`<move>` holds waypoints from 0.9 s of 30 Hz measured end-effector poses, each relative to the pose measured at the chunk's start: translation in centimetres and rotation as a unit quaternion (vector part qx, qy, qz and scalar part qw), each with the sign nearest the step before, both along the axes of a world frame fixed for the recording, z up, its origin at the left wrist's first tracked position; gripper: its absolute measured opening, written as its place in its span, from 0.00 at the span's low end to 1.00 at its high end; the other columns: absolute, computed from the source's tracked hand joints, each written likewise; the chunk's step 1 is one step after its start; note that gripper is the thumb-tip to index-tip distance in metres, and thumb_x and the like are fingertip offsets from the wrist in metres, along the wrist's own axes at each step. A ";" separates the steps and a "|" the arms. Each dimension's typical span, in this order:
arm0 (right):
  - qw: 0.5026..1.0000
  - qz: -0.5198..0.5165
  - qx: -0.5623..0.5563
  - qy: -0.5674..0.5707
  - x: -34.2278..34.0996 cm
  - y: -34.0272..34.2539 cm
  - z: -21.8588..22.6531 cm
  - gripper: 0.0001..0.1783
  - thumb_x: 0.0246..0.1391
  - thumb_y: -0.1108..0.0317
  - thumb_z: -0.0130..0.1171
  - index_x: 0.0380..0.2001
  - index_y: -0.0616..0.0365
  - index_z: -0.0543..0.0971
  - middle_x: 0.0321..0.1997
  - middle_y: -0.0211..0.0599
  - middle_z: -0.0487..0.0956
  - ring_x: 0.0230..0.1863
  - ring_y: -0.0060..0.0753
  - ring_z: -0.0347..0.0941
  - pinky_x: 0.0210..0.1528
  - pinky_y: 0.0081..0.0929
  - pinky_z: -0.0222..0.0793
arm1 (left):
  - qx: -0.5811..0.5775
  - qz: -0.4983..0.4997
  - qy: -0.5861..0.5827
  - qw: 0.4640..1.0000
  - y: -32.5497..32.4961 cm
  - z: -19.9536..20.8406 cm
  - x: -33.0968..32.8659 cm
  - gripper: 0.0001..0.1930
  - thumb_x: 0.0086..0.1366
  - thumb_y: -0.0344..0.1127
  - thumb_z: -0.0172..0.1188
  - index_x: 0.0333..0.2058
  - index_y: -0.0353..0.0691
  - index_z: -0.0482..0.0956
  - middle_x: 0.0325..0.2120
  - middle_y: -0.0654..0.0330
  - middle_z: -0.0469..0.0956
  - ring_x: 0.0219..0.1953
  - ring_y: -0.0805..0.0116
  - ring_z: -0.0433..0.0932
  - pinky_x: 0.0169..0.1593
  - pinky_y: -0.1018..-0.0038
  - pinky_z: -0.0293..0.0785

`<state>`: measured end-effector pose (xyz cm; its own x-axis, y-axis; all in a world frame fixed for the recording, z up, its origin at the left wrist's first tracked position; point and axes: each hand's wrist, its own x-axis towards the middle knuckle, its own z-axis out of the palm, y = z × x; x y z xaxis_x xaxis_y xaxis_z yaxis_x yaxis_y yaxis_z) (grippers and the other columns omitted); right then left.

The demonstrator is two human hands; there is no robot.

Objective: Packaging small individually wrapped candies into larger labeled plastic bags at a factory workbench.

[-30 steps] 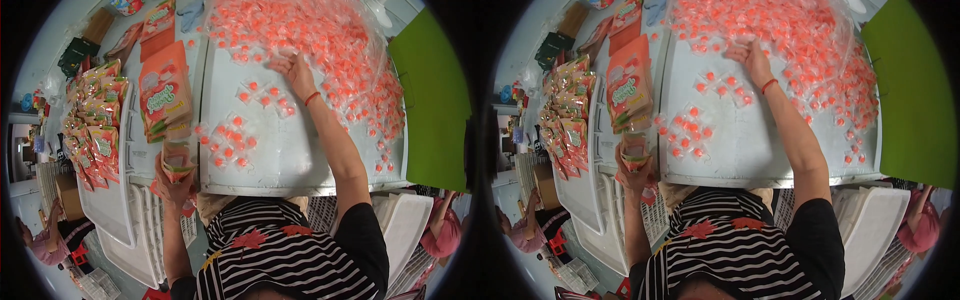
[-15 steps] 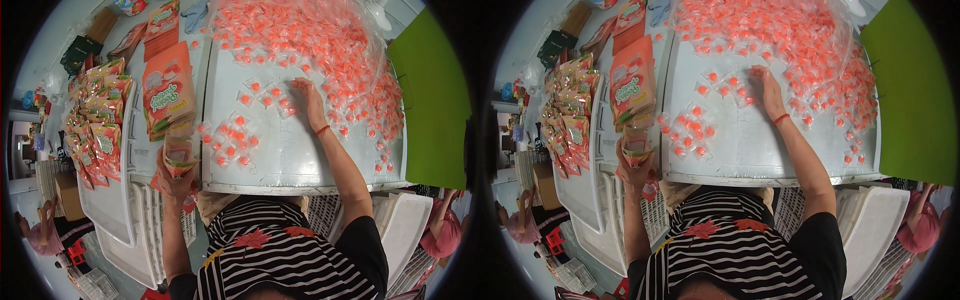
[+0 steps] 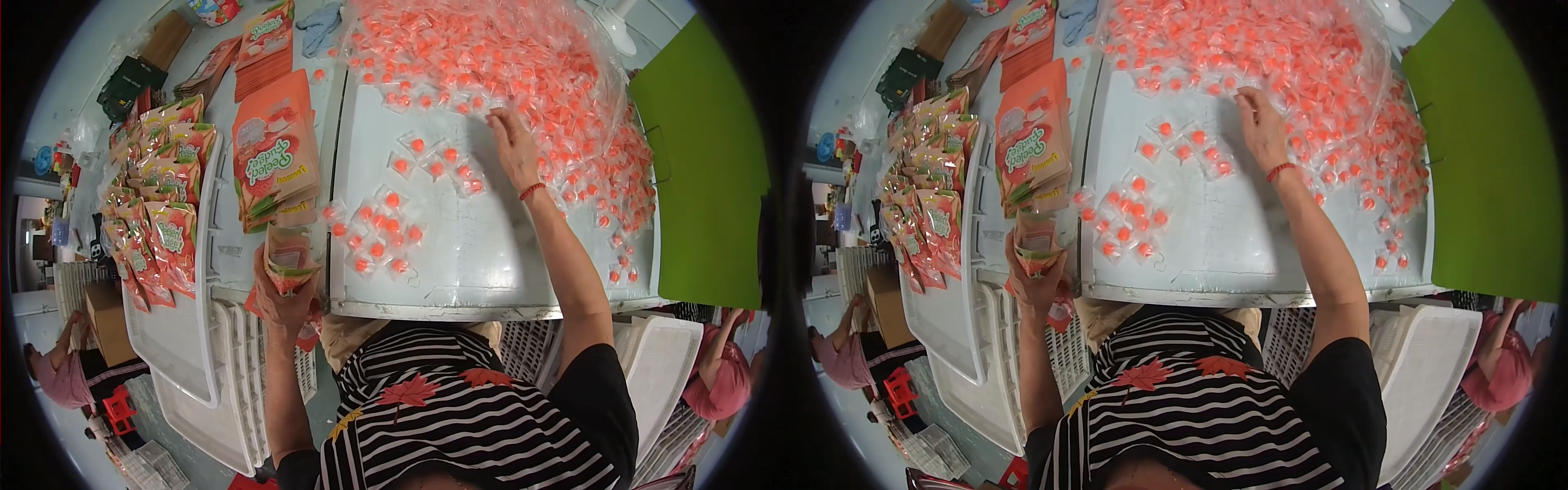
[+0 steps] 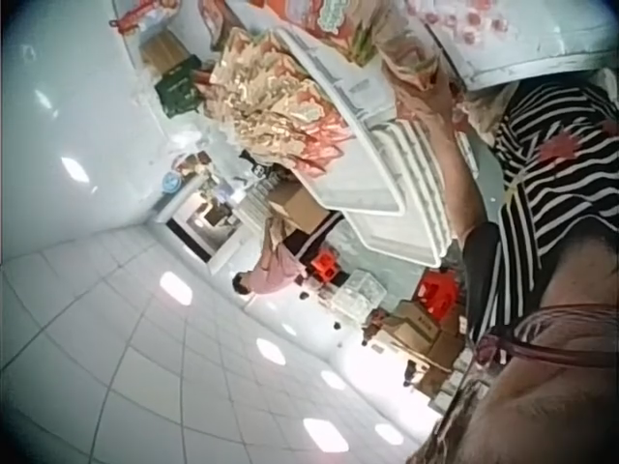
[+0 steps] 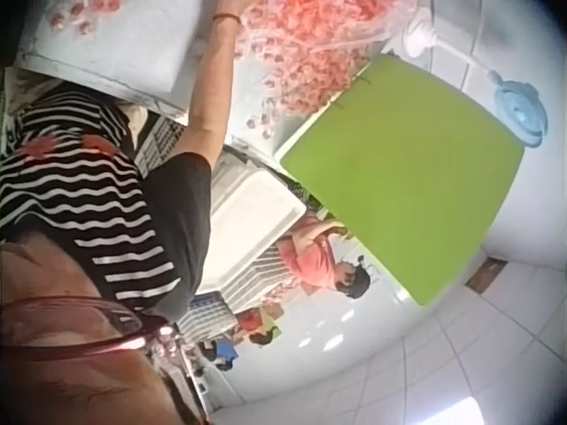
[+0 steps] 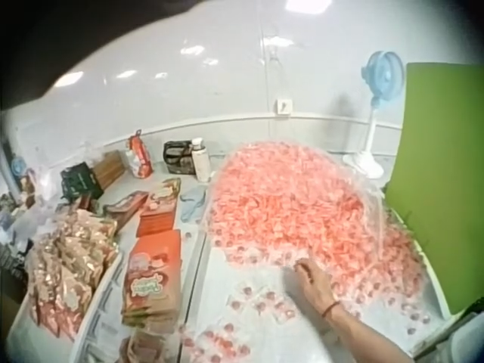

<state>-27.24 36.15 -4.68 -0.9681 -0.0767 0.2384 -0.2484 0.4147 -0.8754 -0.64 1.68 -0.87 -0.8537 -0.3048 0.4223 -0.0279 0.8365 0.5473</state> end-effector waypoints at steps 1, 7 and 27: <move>1.000 0.001 0.000 0.000 0.7 -0.5 0.0 0.17 0.62 0.62 0.51 0.49 0.61 0.72 0.44 0.39 0.78 0.46 0.29 0.73 0.50 0.24 0.67 | -0.006 -0.002 0.004 1.000 0.0 0.0 -0.1 0.46 0.45 0.33 0.75 0.60 0.35 0.57 0.50 0.47 0.71 0.50 0.51 0.74 0.51 0.65 0.72; 0.927 0.188 0.254 0.201 4.4 -5.2 0.5 0.32 0.55 0.47 0.56 0.58 0.52 0.67 0.64 0.47 0.61 0.68 0.53 0.52 0.66 0.49 0.50 | 0.003 -0.004 -0.020 1.000 0.0 0.2 -0.4 0.44 0.45 0.32 0.74 0.60 0.37 0.58 0.50 0.48 0.71 0.50 0.53 0.74 0.51 0.65 0.72; 0.913 0.277 0.245 0.171 6.0 -3.9 0.1 0.36 0.49 0.48 0.61 0.58 0.55 0.66 0.64 0.49 0.61 0.66 0.56 0.54 0.65 0.52 0.48 | -0.107 -0.081 -0.209 0.969 -3.4 3.2 1.4 0.46 0.41 0.38 0.72 0.60 0.48 0.60 0.53 0.53 0.68 0.54 0.50 0.68 0.58 0.53 0.61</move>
<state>-21.24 32.25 -4.55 -0.6245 -0.7102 0.3252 -0.7626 0.4645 -0.4502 0.80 -1.69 2.28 -0.9931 -0.0959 0.0677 -0.0684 0.9415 0.3301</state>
